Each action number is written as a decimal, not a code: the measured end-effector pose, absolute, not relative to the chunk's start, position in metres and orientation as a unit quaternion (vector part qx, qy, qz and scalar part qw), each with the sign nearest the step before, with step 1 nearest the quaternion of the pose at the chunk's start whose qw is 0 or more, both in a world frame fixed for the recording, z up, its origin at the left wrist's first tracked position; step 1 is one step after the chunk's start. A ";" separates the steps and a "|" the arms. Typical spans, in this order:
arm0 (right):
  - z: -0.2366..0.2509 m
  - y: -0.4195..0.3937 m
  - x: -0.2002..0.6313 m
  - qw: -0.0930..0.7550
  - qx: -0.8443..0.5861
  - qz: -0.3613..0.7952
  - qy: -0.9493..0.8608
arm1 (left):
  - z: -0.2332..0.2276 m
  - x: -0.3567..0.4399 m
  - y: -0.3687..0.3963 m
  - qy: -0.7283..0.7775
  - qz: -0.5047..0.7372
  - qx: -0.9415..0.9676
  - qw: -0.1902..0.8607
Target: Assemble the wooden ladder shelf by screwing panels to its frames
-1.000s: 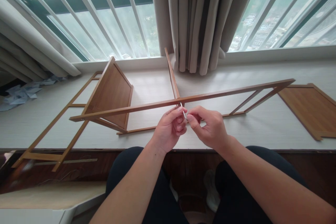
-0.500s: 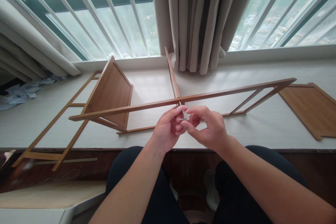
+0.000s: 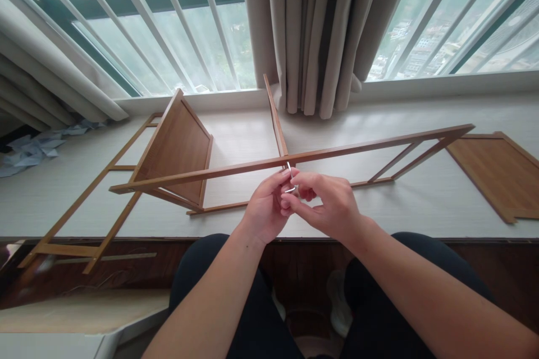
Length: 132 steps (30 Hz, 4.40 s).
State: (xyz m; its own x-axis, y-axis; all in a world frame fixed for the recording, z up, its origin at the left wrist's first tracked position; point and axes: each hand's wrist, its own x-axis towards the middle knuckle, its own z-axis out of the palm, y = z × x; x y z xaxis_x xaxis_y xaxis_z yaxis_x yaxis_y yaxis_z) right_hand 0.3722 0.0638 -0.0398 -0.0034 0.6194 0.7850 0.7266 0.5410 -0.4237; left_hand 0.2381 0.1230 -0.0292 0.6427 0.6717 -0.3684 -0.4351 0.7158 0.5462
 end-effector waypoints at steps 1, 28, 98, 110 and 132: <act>-0.040 0.064 0.372 0.521 -0.472 -0.048 -0.709 | -0.029 0.238 0.123 0.282 0.312 0.206 0.883; -0.034 0.066 0.369 0.526 -0.509 -0.066 -0.679 | -0.025 0.241 0.121 0.286 0.322 0.216 0.876; -0.043 0.058 0.364 0.581 -0.476 0.267 -0.604 | -0.026 0.239 0.122 0.278 0.329 0.224 0.874; -0.044 0.057 0.366 0.571 -0.499 0.167 -0.630 | -0.027 0.239 0.122 0.296 0.331 0.229 0.866; -0.036 0.065 0.363 0.536 -0.512 -0.043 -0.670 | -0.027 0.241 0.123 0.271 0.310 0.191 0.891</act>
State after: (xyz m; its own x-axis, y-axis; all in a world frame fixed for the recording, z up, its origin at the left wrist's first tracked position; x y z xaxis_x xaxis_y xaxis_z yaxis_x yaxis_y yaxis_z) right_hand 0.3633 0.0652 -0.0355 0.0997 0.6392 0.7625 0.7324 0.4716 -0.4911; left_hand 0.2408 0.1229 -0.0274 0.6614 0.6554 -0.3649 -0.4484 0.7354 0.5080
